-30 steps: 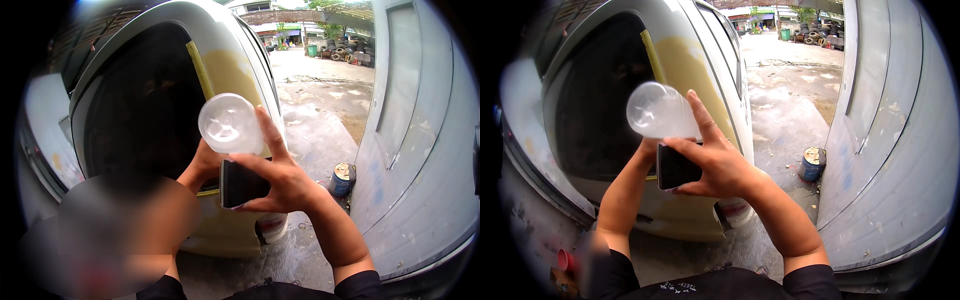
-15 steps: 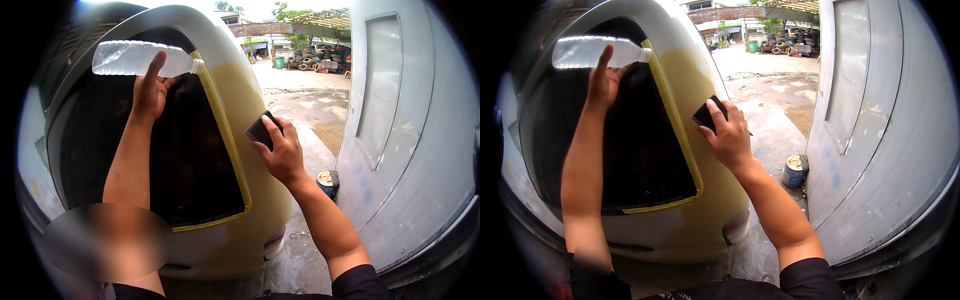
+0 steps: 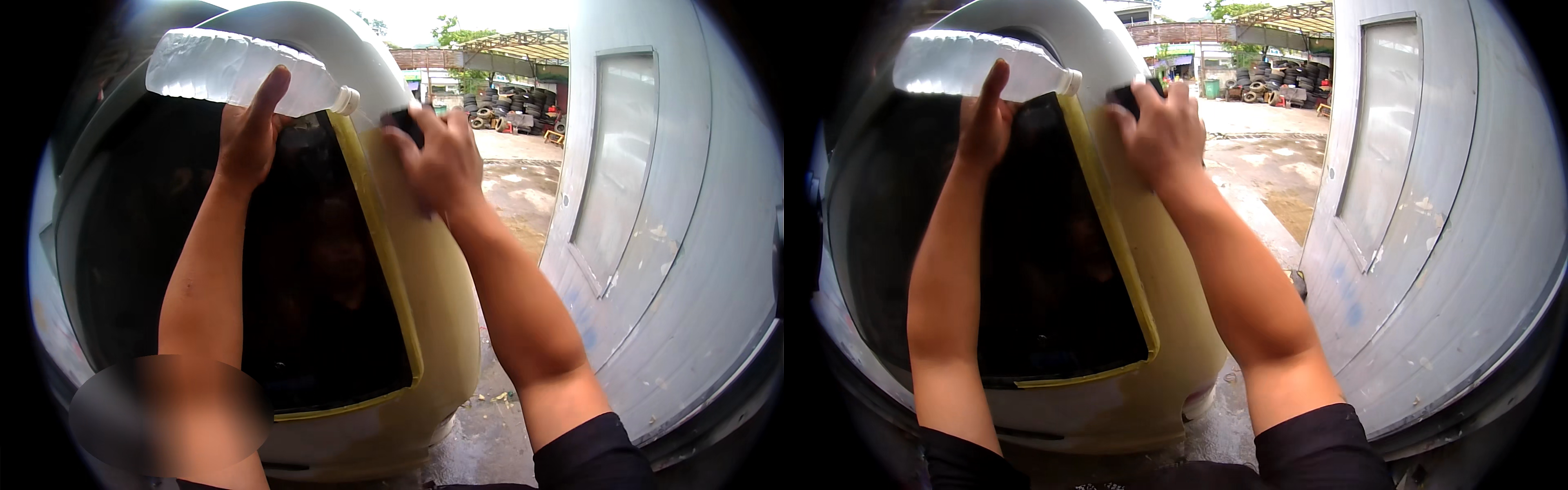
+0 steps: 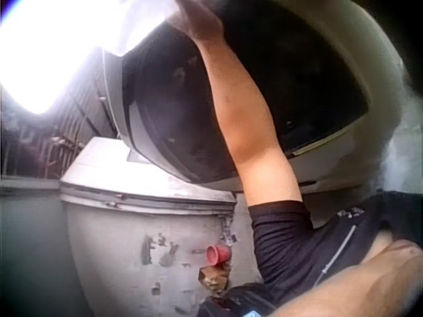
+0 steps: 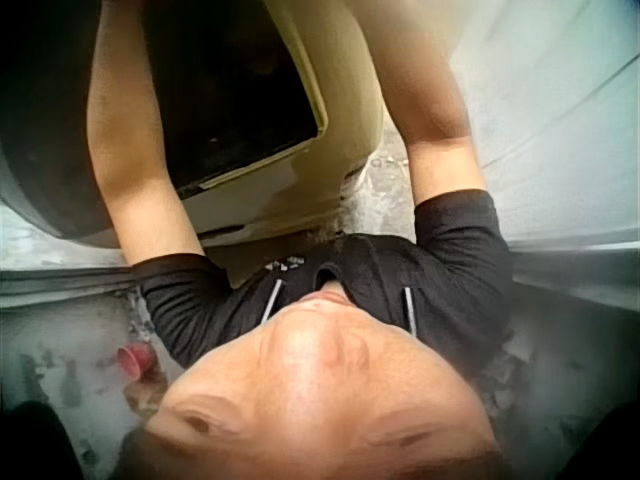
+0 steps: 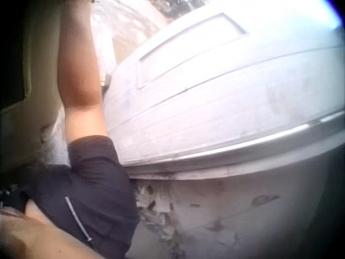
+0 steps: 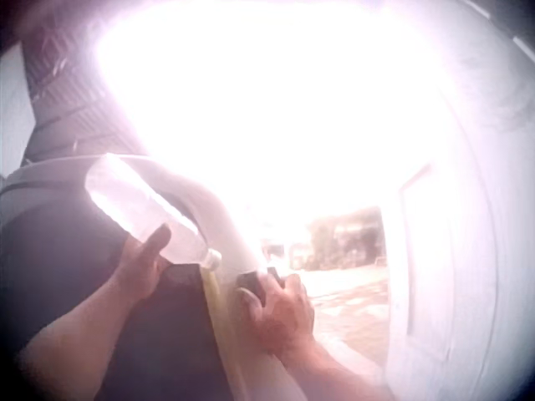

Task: The person wet-sands the side of a vehicle using a sanding block, frequently pouring water from a plastic bottle onto the surface while rubbing the block back and forth.

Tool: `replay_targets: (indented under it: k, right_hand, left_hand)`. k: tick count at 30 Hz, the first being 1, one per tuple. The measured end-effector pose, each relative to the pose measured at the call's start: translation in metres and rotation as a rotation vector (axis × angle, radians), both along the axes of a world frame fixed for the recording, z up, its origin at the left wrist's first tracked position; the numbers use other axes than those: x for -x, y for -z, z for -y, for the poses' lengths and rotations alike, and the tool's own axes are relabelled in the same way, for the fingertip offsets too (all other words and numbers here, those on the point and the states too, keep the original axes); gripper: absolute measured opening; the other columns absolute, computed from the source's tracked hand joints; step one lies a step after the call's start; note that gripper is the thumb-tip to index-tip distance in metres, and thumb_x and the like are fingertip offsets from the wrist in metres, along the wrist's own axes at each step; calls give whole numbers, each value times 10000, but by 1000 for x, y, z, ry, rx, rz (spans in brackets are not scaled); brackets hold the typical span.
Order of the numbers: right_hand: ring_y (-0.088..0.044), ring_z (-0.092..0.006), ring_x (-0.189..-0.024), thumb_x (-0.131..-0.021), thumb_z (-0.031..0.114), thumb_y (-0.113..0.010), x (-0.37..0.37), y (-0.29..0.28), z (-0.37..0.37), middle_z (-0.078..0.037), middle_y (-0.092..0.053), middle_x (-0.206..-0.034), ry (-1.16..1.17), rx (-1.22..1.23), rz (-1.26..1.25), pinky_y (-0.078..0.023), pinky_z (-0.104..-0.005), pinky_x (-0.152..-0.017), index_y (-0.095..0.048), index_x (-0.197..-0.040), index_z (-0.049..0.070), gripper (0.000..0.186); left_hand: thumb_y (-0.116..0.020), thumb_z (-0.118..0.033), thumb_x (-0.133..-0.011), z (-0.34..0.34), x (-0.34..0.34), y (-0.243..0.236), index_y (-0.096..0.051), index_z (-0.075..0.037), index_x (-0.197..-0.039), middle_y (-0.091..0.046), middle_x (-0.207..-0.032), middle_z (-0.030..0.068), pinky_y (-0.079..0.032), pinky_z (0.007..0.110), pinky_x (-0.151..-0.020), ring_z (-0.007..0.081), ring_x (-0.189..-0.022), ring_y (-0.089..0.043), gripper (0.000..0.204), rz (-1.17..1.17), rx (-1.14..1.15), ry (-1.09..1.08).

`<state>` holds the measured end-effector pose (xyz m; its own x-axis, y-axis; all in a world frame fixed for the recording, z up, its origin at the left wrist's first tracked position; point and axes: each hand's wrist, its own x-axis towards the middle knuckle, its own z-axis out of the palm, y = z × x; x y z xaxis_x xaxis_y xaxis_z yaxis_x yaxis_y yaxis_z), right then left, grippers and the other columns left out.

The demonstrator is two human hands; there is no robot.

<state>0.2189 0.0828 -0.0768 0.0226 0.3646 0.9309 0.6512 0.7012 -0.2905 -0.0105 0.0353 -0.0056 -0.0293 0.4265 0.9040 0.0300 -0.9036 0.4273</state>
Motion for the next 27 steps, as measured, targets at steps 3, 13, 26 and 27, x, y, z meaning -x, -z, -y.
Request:
replay_targets:
  k: [3,13,26,27]
  right_hand:
    - [-589,-373,-992,-874,461,-717,-5,74,26,-181,-547,-1094,9,-153,77,-505,-503,-786,-657,-1229,140,483]
    - [-584,-389,-998,-916,434,-685,8,17,11,-206,-545,-1081,61,-118,106,-500,-501,-784,-666,-1237,116,452]
    - [-542,-367,-1060,-930,461,-660,18,37,30,-202,-514,-1119,75,-128,138,-462,-520,-823,-632,-1311,95,529]
    - [-543,-368,-1059,-933,458,-660,18,31,29,-203,-515,-1115,89,-138,145,-460,-518,-829,-635,-1306,95,522]
  left_hand:
    - [-774,-398,-889,4,1,-1,-511,-2,-1323,-593,-1221,114,-528,404,-962,225,-1127,-614,643,-8,-22,8]
    - [-774,-411,-889,8,13,-1,-508,4,-1328,-599,-1211,118,-502,393,-993,225,-1132,-607,660,-12,15,-54]
    - [-770,-442,-886,10,25,2,-505,-12,-1325,-579,-1211,97,-493,402,-1018,208,-1165,-582,669,7,-56,-38]
    - [-770,-439,-887,11,23,3,-507,-14,-1321,-581,-1206,94,-494,395,-1011,204,-1157,-584,662,16,-58,-35]
